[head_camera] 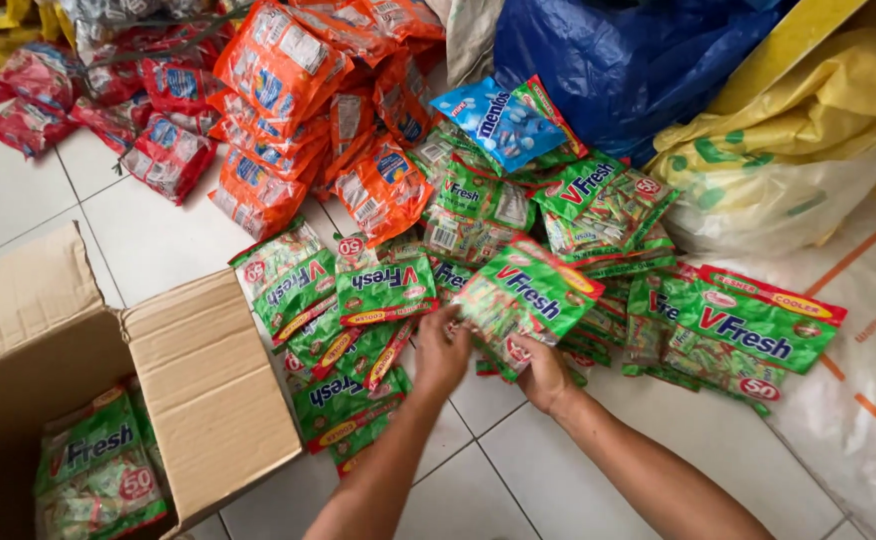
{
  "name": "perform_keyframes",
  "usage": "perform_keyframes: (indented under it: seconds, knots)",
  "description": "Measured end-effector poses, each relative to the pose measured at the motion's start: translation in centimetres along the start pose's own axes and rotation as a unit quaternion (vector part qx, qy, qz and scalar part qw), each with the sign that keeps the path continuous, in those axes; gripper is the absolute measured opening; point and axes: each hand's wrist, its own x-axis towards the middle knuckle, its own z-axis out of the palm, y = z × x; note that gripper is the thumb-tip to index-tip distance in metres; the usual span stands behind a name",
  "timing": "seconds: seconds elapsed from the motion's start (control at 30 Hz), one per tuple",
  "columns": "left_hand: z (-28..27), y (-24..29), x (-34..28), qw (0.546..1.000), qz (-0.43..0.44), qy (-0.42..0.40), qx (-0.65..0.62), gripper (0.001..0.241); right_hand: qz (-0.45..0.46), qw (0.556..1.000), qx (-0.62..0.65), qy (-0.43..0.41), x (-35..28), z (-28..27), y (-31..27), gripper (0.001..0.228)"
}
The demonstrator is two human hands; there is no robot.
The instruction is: Packing individual packets of candy from the floor into a cardboard box.
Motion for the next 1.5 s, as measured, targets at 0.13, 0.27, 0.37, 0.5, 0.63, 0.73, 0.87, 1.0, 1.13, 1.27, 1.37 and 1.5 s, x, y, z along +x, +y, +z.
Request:
perform_keyframes:
  seconds: [0.13,0.27,0.37,0.5,0.63,0.73,0.87,1.0,1.13,1.27,1.37,1.5]
  knots:
    - [-2.3,1.8,0.4,0.995,-0.046,0.020,0.083,0.050,0.021,0.999,-0.004,-0.037,-0.3,-1.9,0.5,0.044]
    - [-1.8,-0.6,0.7,0.984,-0.142,-0.081,0.064,0.044,0.046,0.994,0.022,-0.097,5.0,-12.9,3.5,0.034]
    - [-0.7,-1.1,0.9,0.990,-0.095,-0.100,-0.003,0.042,0.068,0.988,0.012,-0.138,3.9,-10.6,1.9,0.027]
    - [-0.6,4.6,0.8,0.992,0.013,-0.068,0.110,0.037,0.133,0.983,-0.092,-0.083,-0.1,-3.6,-2.1,0.026]
    - [-3.9,15.0,-0.9,0.978,0.045,-0.077,0.190,0.030,0.150,0.971,-0.051,-0.180,3.2,-7.6,-0.7,0.014]
    - [-6.1,18.7,-2.1,0.965,0.111,-0.092,0.221,0.029,0.105,0.971,-0.059,-0.208,0.8,-1.8,-2.1,0.028]
    - [-10.3,21.5,-3.4,0.941,0.233,-0.071,0.235,0.024,0.045,0.970,-0.054,-0.231,-0.5,2.6,-3.0,0.036]
    - [-16.3,23.3,-4.1,0.932,0.232,-0.100,0.261,0.021,0.029,0.950,-0.009,-0.311,-1.5,5.6,-2.6,0.039]
    - [-23.3,24.0,-4.4,0.939,0.212,-0.117,0.246,0.026,0.036,0.941,-0.006,-0.337,-2.2,6.6,-2.3,0.034]
    - [-28.9,22.8,-4.8,0.933,0.271,-0.154,0.180,0.043,0.031,0.950,-0.075,-0.301,-6.5,13.5,-3.2,0.042]
    - [-32.7,22.8,-6.3,0.930,0.287,-0.172,0.151,0.049,0.010,0.942,-0.118,-0.313,-6.0,13.6,-2.9,0.044]
    - [-37.4,23.7,-8.7,0.943,0.228,-0.198,0.138,0.052,-0.050,0.910,-0.167,-0.376,-8.9,19.3,-2.8,0.036]
